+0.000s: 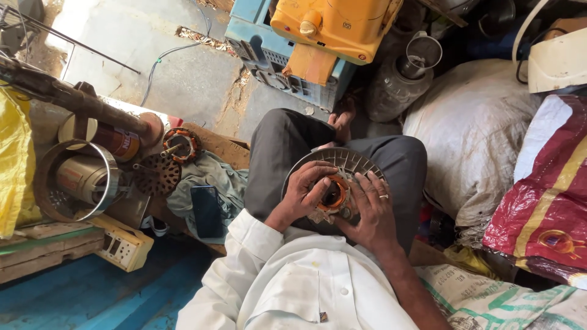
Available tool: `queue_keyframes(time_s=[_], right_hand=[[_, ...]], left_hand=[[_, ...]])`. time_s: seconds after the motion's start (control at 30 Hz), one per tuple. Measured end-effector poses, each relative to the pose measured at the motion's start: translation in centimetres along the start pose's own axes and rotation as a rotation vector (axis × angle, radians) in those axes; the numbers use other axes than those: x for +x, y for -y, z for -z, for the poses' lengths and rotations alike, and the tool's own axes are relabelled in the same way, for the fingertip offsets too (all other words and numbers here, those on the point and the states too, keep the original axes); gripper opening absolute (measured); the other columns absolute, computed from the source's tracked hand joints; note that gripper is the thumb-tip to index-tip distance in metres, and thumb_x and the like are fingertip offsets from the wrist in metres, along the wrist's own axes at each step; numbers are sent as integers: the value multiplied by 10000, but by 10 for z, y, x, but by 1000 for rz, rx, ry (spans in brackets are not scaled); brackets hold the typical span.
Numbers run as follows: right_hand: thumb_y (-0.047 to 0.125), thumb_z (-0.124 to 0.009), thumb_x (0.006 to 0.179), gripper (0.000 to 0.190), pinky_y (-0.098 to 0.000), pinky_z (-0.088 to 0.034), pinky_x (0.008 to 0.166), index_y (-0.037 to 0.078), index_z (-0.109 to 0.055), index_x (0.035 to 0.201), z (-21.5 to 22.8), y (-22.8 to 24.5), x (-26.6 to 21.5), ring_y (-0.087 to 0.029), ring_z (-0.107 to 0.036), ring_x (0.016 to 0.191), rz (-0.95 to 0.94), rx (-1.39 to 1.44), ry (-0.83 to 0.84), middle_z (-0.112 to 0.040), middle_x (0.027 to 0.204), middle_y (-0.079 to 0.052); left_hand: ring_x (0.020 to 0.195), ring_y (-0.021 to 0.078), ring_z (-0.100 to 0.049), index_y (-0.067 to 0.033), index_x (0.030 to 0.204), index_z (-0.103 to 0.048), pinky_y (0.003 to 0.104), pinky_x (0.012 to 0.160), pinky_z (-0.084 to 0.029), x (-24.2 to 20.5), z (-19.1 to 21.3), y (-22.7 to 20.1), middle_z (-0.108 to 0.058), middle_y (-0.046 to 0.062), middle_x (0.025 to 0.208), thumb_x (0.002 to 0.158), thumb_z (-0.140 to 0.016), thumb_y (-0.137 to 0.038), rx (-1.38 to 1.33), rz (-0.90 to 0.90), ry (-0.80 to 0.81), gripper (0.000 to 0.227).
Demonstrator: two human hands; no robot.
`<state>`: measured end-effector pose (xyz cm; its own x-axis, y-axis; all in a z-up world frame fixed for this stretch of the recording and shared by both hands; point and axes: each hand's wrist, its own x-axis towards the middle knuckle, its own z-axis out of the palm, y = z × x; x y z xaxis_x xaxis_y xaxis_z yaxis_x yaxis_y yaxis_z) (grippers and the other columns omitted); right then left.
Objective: Repairing the copper windings and insulation on an electric motor stator.
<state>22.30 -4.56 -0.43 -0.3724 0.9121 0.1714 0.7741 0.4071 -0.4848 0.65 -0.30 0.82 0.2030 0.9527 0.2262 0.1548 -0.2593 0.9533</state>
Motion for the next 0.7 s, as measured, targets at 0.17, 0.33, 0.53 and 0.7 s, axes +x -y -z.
queue_keyframes(time_s=[0.17, 0.33, 0.53, 0.7], right_hand=[[568, -815, 744, 937, -607, -268, 1221, 30, -513, 1449, 0, 1, 0, -401, -372, 1452, -1, 12, -20, -471, 1497, -196], [562, -815, 701, 989, -623, -245, 1194, 40, -480, 1471, 6, 8, 13, -439, -335, 1453, -14, -36, 23, -436, 1510, -222], [573, -830, 622, 1003, -639, -258, 1116, 83, -513, 1437, 10, 6, 21, -435, -345, 1389, -6, -113, 74, -481, 1414, -190], [586, -824, 657, 955, -628, -273, 1127, 89, -541, 1421, 6, 4, 16, -409, -355, 1411, 8, -82, 28, -507, 1414, -164]], left_hand=[[1053, 283, -722, 20, 1167, -709, 357, 937, -578, 0, 1, -3, -710, 163, 1157, 978, -622, -117, -25, 1, -3, 249], [1037, 282, -722, 12, 1157, -716, 356, 924, -577, 1, 1, 0, -711, 160, 1142, 976, -632, -119, -7, -16, -20, 238], [1030, 284, -718, 9, 1160, -715, 356, 910, -578, -1, 0, -2, -708, 159, 1139, 978, -640, -119, -15, -27, -31, 235], [1027, 281, -722, 8, 1162, -714, 355, 900, -580, -1, 1, -2, -706, 162, 1138, 983, -640, -125, -33, -5, -20, 235]])
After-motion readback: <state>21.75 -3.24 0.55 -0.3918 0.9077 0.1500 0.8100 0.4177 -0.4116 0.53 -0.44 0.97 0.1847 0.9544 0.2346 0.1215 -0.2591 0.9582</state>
